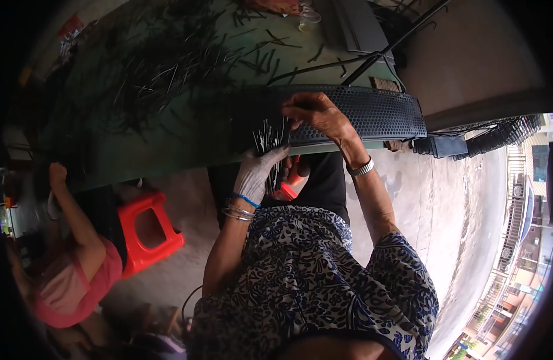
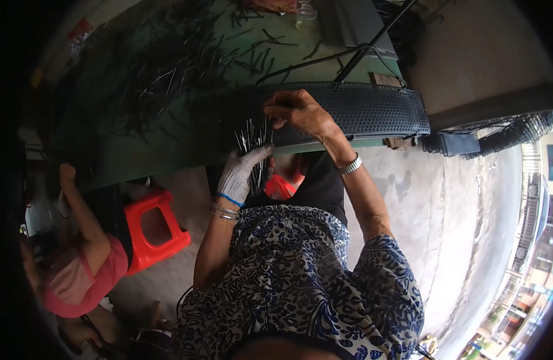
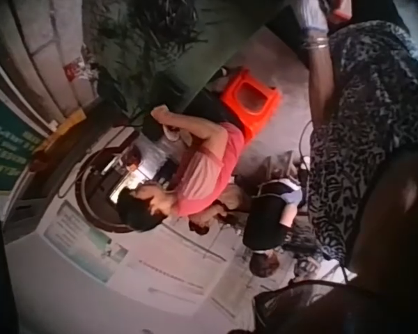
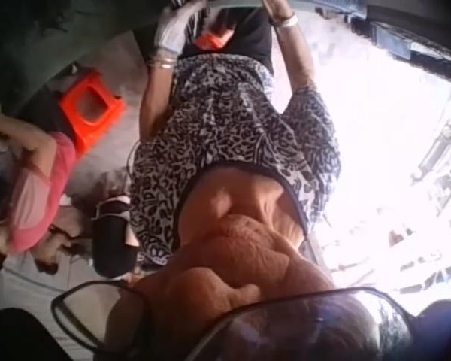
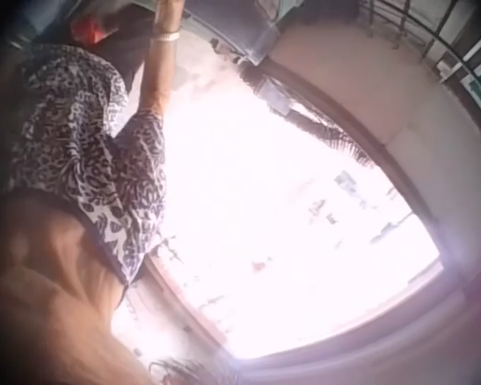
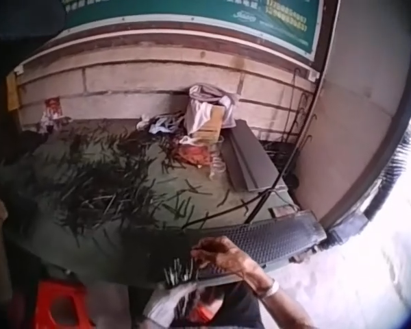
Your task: Sorting thin metal strips and inserting them into a grid-like rack on a work table.
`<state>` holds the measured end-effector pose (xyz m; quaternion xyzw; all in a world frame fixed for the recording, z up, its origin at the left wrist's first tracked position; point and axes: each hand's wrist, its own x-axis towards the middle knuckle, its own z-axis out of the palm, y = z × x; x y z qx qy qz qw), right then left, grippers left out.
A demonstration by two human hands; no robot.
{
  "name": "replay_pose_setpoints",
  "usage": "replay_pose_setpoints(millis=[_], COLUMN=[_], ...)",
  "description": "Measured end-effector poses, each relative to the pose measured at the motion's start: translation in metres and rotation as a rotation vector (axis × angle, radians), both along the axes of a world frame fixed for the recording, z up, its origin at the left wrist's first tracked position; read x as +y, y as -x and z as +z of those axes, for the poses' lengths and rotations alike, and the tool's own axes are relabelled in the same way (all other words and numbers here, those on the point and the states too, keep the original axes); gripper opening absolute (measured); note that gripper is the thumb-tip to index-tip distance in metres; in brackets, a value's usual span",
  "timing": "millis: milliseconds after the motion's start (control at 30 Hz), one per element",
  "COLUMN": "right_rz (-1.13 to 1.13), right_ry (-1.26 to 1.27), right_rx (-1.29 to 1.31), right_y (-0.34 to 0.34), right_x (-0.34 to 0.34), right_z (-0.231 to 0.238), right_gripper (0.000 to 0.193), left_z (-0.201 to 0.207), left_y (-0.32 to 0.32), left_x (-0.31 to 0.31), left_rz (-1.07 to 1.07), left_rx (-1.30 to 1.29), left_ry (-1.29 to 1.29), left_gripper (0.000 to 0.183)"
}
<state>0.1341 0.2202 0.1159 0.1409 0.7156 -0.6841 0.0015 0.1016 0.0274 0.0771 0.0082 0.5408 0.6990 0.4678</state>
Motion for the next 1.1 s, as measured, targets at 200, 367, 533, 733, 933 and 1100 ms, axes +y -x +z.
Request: replay_pose_setpoints(millis=[200, 367, 533, 733, 933, 1100], right_rz=[-0.169, -0.390, -0.495, -0.450, -0.412, -0.343], right_ry=[-0.037, -0.352, -0.598, -0.775, -0.871, -0.880], right_rx=[0.285, 0.424, 0.490, 0.488, 0.444, 0.415], right_y=[0.000, 0.010, 0.024, 0.031, 0.028, 0.027], right_x=[0.006, 0.014, 0.017, 0.021, 0.023, 0.025], right_z=[0.008, 0.002, -0.014, -0.023, -0.020, -0.015], right_gripper=[0.015, 0.011, 0.005, 0.005, 0.006, 0.007], left_z=[-0.008, -0.008, 0.002, 0.003, 0.004, 0.000], left_y=[0.001, 0.004, 0.002, 0.003, 0.004, 0.005], left_x=[0.001, 0.006, 0.009, 0.005, 0.007, 0.007], left_rz=[0.098, 0.103, 0.141, 0.117, 0.121, 0.144], left_rx=[-0.287, -0.394, -0.491, -0.512, -0.518, -0.474], left_ry=[-0.152, -0.146, -0.207, -0.256, -0.238, -0.258], left_gripper=[0.020, 0.020, 0.019, 0.013, 0.013, 0.013])
